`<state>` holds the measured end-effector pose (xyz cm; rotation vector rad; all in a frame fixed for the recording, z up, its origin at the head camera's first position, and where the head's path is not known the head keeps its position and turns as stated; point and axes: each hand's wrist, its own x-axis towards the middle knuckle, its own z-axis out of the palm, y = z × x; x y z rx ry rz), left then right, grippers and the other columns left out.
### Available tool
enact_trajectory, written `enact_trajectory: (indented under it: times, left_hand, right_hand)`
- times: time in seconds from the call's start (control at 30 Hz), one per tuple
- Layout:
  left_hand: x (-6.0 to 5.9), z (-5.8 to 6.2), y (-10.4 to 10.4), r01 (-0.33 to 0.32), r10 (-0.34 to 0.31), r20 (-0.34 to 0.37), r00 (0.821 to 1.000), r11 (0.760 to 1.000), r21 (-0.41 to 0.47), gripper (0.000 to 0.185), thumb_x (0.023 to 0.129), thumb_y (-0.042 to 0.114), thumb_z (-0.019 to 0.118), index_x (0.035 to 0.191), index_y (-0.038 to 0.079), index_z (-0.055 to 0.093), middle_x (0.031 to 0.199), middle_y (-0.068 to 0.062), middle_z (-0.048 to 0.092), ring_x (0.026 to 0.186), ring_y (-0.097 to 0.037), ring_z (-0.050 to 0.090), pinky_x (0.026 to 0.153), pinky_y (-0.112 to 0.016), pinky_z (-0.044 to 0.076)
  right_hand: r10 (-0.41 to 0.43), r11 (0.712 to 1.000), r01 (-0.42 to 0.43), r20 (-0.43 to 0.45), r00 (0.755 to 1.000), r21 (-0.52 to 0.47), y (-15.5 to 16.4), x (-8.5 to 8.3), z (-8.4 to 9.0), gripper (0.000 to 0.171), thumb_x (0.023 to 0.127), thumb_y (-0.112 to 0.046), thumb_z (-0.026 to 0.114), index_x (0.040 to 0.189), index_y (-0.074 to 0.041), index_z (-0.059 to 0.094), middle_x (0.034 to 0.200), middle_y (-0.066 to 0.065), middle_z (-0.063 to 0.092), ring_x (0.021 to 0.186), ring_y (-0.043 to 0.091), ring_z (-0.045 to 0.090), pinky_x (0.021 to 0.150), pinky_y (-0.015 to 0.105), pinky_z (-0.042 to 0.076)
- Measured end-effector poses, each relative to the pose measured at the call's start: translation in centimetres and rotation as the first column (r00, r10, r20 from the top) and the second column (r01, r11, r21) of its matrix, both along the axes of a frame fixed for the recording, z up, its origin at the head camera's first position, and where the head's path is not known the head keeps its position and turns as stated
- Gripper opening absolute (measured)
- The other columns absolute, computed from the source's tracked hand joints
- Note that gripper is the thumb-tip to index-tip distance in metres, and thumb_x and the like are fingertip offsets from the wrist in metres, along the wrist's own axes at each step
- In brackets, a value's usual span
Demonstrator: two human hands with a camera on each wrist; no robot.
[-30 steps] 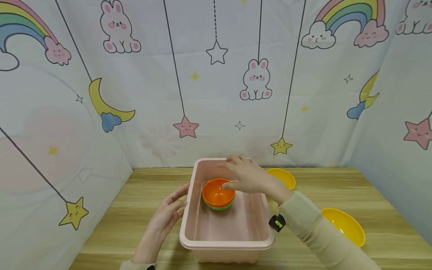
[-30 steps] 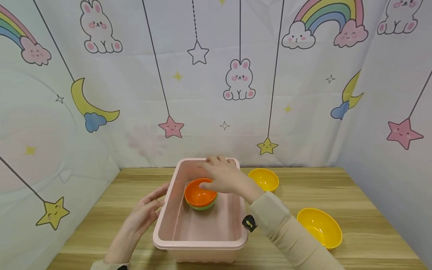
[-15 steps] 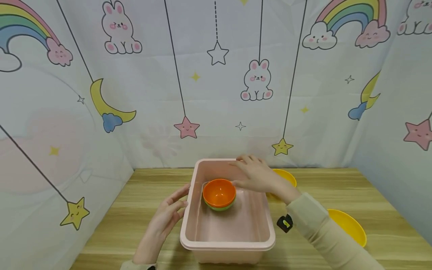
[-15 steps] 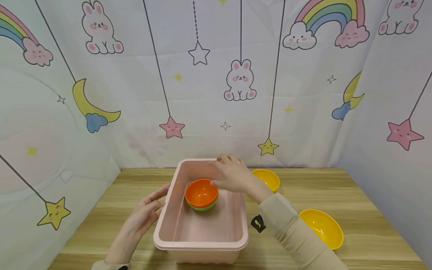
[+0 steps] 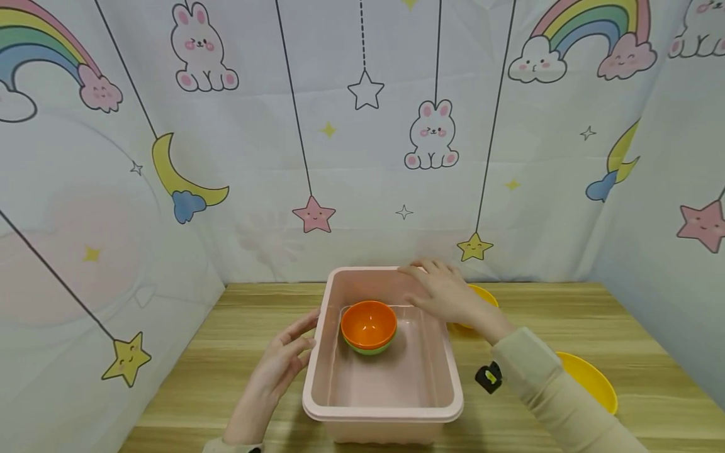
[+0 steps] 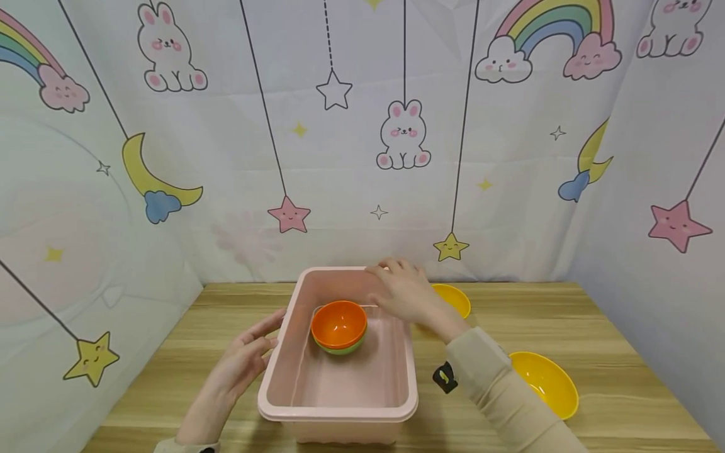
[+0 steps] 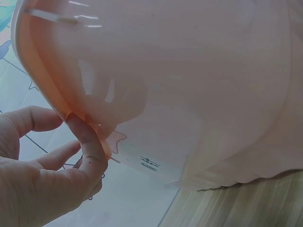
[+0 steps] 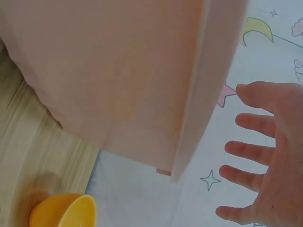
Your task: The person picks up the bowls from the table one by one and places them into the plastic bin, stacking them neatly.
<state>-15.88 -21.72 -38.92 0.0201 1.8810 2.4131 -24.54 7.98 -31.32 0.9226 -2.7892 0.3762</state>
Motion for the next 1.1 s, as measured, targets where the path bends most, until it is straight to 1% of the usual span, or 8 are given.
enact_trajectory:
  times: [0.1,0.2,0.37,0.43,0.57,0.77,0.93,1.1]
  left_hand:
    - [0.0,0.0,0.0,-0.007,0.007,0.007,1.0,1.0,0.0,0.06,0.086,-0.006,0.05,0.145,-0.002,0.036,0.13,-0.003,0.05,0.11,-0.011,0.057,0.088,-0.029,0.051]
    - [0.0,-0.1,0.0,-0.006,0.006,0.0,1.0,1.0,-0.001,0.06,0.087,-0.005,0.05,0.145,-0.002,0.036,0.13,-0.002,0.05,0.109,-0.01,0.057,0.088,-0.029,0.051]
    - [0.0,-0.1,-0.1,-0.004,0.004,-0.002,1.0,1.0,-0.009,0.06,0.087,-0.004,0.05,0.146,-0.001,0.036,0.13,-0.001,0.05,0.107,-0.009,0.057,0.089,-0.029,0.05]
    - [0.0,0.0,-0.1,-0.002,0.002,-0.001,1.0,1.0,-0.01,0.06,0.087,-0.004,0.05,0.146,-0.001,0.036,0.13,-0.002,0.05,0.108,-0.009,0.057,0.09,-0.029,0.05]
    - [0.0,0.0,-0.1,0.006,-0.006,-0.006,1.0,1.0,-0.008,0.061,0.087,-0.004,0.051,0.146,-0.002,0.035,0.132,-0.003,0.049,0.111,-0.013,0.056,0.09,-0.029,0.05]
    - [0.0,-0.1,0.0,0.015,-0.015,-0.007,1.0,1.0,-0.003,0.061,0.087,-0.005,0.05,0.146,-0.003,0.035,0.132,-0.004,0.048,0.112,-0.018,0.054,0.089,-0.03,0.051]
    - [-0.1,-0.1,0.0,0.02,-0.02,-0.008,1.0,1.0,-0.001,0.061,0.087,-0.004,0.049,0.146,-0.003,0.034,0.13,-0.002,0.05,0.105,-0.016,0.055,0.089,-0.03,0.051]
    - [-0.1,-0.1,-0.1,0.018,-0.018,-0.007,1.0,1.0,0.005,0.061,0.087,-0.004,0.049,0.146,-0.003,0.034,0.127,0.0,0.051,0.101,-0.014,0.056,0.088,-0.029,0.051]
  right_hand:
    - [-0.017,1.0,0.017,-0.013,1.0,-0.008,0.3,-0.3,-0.3,0.053,0.093,-0.038,0.059,0.141,-0.019,0.048,0.14,0.012,0.048,0.131,0.039,0.041,0.106,0.066,0.029]
    - [-0.031,0.999,0.031,-0.027,0.999,-0.019,0.7,-0.5,-0.6,0.053,0.093,-0.036,0.059,0.141,-0.017,0.047,0.14,0.012,0.049,0.13,0.038,0.041,0.106,0.065,0.028]
    - [-0.049,0.998,0.047,-0.051,0.997,-0.044,1.1,-1.0,-1.0,0.05,0.093,-0.03,0.058,0.14,-0.016,0.048,0.137,0.012,0.051,0.128,0.038,0.044,0.105,0.064,0.031]
    - [-0.059,0.997,0.057,-0.048,0.997,-0.056,1.3,-1.1,-1.1,0.048,0.094,-0.027,0.056,0.14,-0.016,0.048,0.137,0.012,0.051,0.127,0.038,0.045,0.104,0.065,0.032]
    - [-0.081,0.993,0.077,-0.041,0.996,-0.094,1.6,-1.4,-1.2,0.045,0.095,-0.023,0.053,0.139,-0.016,0.05,0.136,0.012,0.053,0.127,0.037,0.046,0.102,0.064,0.034]
    - [-0.1,0.987,0.091,-0.063,0.993,-0.132,2.1,-1.6,-1.4,0.044,0.094,-0.02,0.055,0.137,-0.015,0.052,0.134,0.012,0.055,0.123,0.037,0.049,0.099,0.062,0.037]
    - [-0.123,0.984,0.113,-0.068,0.99,-0.142,2.5,-1.9,-1.8,0.043,0.093,-0.021,0.055,0.137,-0.015,0.053,0.133,0.012,0.055,0.124,0.035,0.048,0.101,0.062,0.036]
    - [-0.123,0.981,0.106,-0.097,0.988,-0.163,2.9,-2.0,-2.3,0.042,0.094,-0.022,0.055,0.135,-0.014,0.054,0.13,0.012,0.056,0.123,0.035,0.049,0.099,0.062,0.037]
